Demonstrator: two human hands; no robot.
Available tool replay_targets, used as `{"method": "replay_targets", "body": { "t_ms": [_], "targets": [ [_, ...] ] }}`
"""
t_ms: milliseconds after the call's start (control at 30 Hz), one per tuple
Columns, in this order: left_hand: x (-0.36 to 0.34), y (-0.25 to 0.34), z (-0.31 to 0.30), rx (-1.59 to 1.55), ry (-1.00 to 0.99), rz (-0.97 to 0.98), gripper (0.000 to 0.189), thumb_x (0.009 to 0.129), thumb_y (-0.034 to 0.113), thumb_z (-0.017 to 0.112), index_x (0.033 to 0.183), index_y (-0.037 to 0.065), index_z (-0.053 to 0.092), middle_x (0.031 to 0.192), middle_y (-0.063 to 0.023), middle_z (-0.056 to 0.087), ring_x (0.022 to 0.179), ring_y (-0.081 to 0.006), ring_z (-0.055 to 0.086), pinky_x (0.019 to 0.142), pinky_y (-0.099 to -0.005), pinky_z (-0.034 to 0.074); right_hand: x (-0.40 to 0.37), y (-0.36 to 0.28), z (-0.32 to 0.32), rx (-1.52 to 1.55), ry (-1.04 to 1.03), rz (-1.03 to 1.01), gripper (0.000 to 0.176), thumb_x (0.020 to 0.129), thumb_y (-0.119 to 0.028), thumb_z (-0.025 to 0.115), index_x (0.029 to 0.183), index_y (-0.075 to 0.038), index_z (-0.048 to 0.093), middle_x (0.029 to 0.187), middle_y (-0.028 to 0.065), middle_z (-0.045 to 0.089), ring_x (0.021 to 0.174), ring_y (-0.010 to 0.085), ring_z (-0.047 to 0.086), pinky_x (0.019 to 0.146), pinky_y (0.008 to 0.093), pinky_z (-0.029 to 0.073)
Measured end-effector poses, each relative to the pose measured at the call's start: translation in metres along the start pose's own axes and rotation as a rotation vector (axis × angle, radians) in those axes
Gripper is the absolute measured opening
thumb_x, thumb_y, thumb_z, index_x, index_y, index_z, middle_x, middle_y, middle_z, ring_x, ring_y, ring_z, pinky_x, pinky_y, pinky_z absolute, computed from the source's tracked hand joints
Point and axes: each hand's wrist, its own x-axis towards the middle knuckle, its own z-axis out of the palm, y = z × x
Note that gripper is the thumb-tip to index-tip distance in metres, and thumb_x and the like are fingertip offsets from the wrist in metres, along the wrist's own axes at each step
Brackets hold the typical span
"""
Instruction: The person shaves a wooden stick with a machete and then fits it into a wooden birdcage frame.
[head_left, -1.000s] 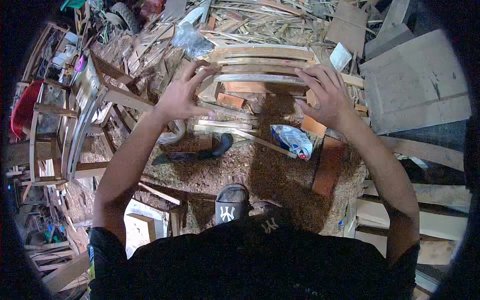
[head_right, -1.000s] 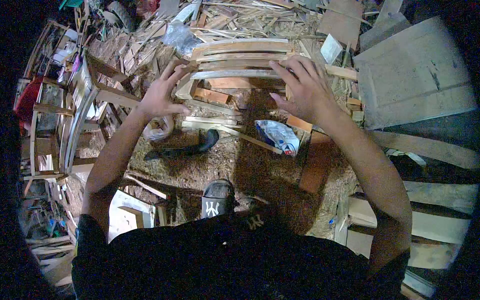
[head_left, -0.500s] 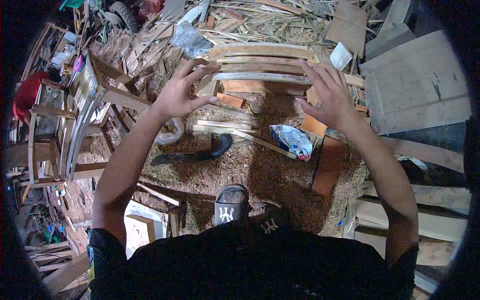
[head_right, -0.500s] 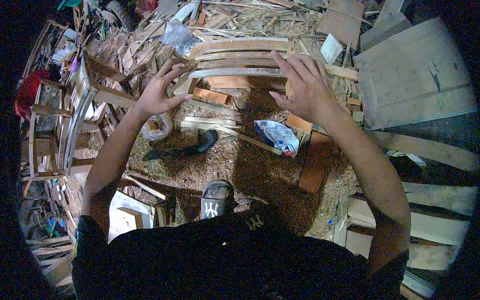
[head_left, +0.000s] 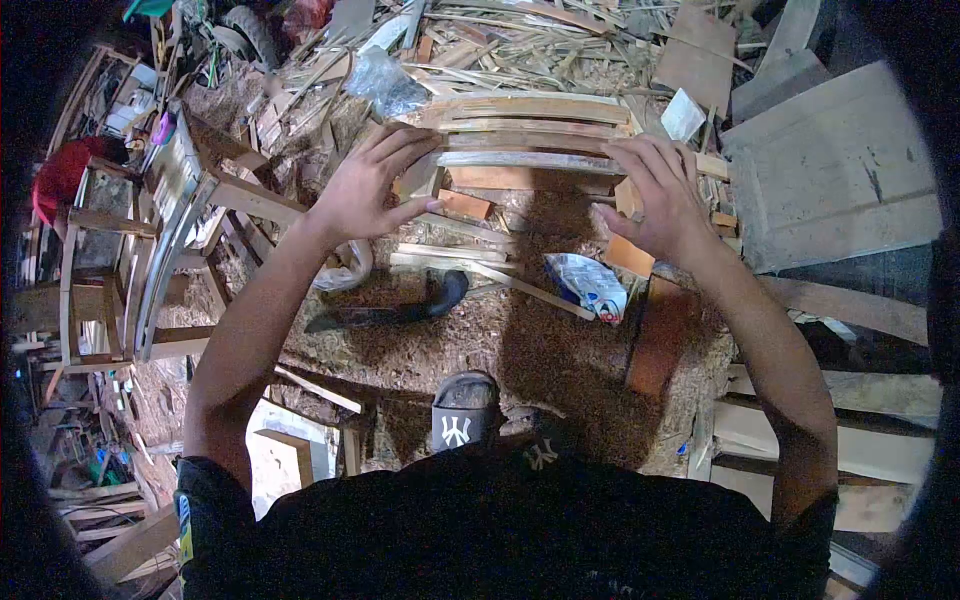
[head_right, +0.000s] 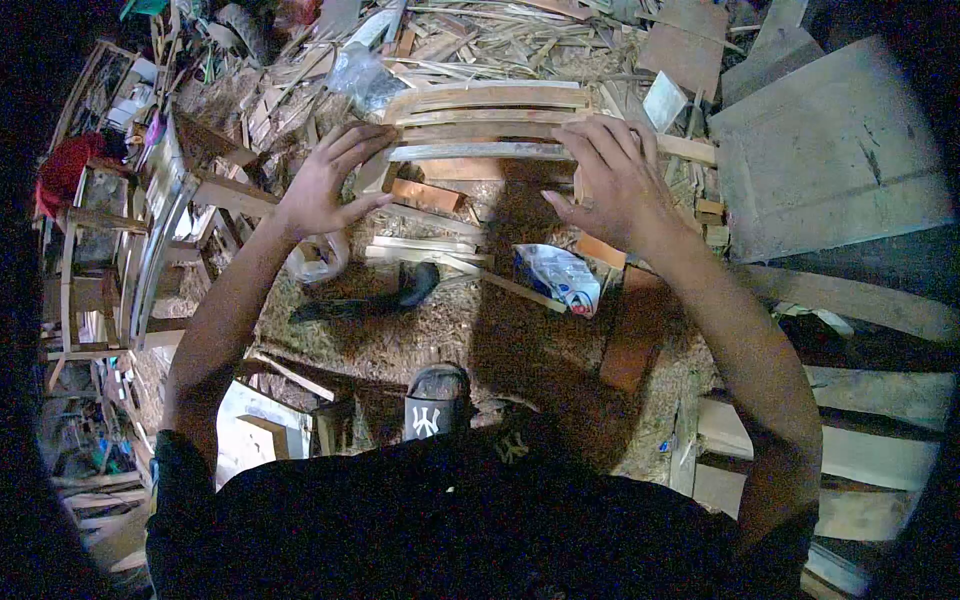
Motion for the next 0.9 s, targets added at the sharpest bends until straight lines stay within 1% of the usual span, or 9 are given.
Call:
{"method": "replay_targets", "body": {
  "t_ms": [33,100,233,300,433,533,633,700,900],
  "targets": [
    [0.0005,0.0000,-0.0004,0.002,0.001,0.001,0.072,0.080,0.035,0.076,0.141,0.005,0.051,0.140,-0.0158,0.052,0.130,-0.0375,0.047,0.112,-0.0479,0.037,0.0005,-0.0005,-0.0014,-0.001,0.003,-0.001,0.068,0.080,-0.042,0.075,0.136,-0.009,0.053,0.128,0.0096,0.056,0.124,0.0295,0.047,0.110,0.0509,0.028],
    [0.0011,-0.0013,0.0000,0.075,0.056,0.051,0.069,0.083,0.042,0.074,0.136,0.003,0.054,0.136,-0.0152,0.055,0.124,-0.0349,0.052,0.108,-0.0447,0.042,0.0020,-0.0016,-0.0044,0.022,-0.020,0.014,0.067,0.080,-0.043,0.075,0.135,-0.008,0.054,0.131,0.0097,0.055,0.125,0.0295,0.047,0.110,0.0513,0.028],
    [0.0004,-0.0023,0.0003,0.041,0.045,0.032,0.070,0.082,0.043,0.075,0.136,0.003,0.054,0.135,-0.0151,0.056,0.125,-0.0349,0.052,0.108,-0.0446,0.042,0.0003,-0.0007,-0.0022,0.013,-0.008,-0.002,0.068,0.080,-0.043,0.075,0.134,-0.008,0.054,0.133,0.0098,0.054,0.127,0.0302,0.045,0.110,0.0518,0.028],
    [0.0003,-0.0012,-0.0005,0.075,0.063,0.074,0.069,0.082,0.043,0.075,0.135,0.003,0.055,0.133,-0.0145,0.057,0.125,-0.0343,0.051,0.108,-0.0444,0.042,-0.0006,-0.0016,-0.0020,0.036,-0.012,0.004,0.069,0.079,-0.043,0.076,0.134,-0.007,0.054,0.134,0.0101,0.053,0.128,0.0310,0.044,0.110,0.0522,0.028],
    [-0.0001,0.0005,-0.0001,0.118,0.068,0.080,0.068,0.082,0.043,0.075,0.134,0.004,0.057,0.132,-0.0139,0.057,0.125,-0.0336,0.051,0.108,-0.0447,0.042,-0.0021,-0.0007,-0.0005,0.031,-0.026,0.015,0.069,0.078,-0.043,0.077,0.133,-0.007,0.055,0.134,0.0100,0.053,0.129,0.0313,0.043,0.110,0.0524,0.028],
    [-0.0001,-0.0004,0.0007,0.041,0.050,0.061,0.068,0.081,0.042,0.077,0.134,0.004,0.057,0.133,-0.0137,0.058,0.125,-0.0335,0.052,0.108,-0.0449,0.042,-0.0018,0.0006,0.0007,0.035,-0.007,0.011,0.069,0.078,-0.042,0.077,0.133,-0.007,0.055,0.135,0.0100,0.052,0.130,0.0309,0.042,0.109,0.0524,0.028],
    [-0.0009,-0.0003,0.0017,0.056,0.063,0.036,0.068,0.080,0.041,0.078,0.134,0.005,0.057,0.133,-0.0137,0.059,0.125,-0.0337,0.053,0.109,-0.0455,0.042,-0.0007,0.0018,0.0015,0.028,-0.016,0.015,0.069,0.077,-0.042,0.078,0.132,-0.007,0.056,0.134,0.0099,0.052,0.130,0.0306,0.042,0.108,0.0515,0.029],
    [0.0005,-0.0014,0.0030,-0.021,0.083,0.034,0.068,0.079,0.042,0.078,0.134,0.006,0.058,0.133,-0.0132,0.060,0.125,-0.0338,0.053,0.109,-0.0459,0.042,0.0002,0.0019,-0.0005,0.039,-0.013,0.007,0.069,0.077,-0.042,0.078,0.131,-0.007,0.056,0.132,0.0097,0.053,0.129,0.0305,0.043,0.107,0.0502,0.030],
    [-0.0007,-0.0035,0.0043,0.008,0.066,0.039,0.067,0.077,0.041,0.081,0.131,0.007,0.060,0.133,-0.0116,0.060,0.126,-0.0336,0.052,0.109,-0.0466,0.041,-0.0008,0.0002,0.0000,0.040,-0.002,-0.010,0.067,0.077,-0.040,0.078,0.131,-0.007,0.057,0.128,0.0097,0.055,0.126,0.0305,0.045,0.106,0.0493,0.031]
  ]
}}
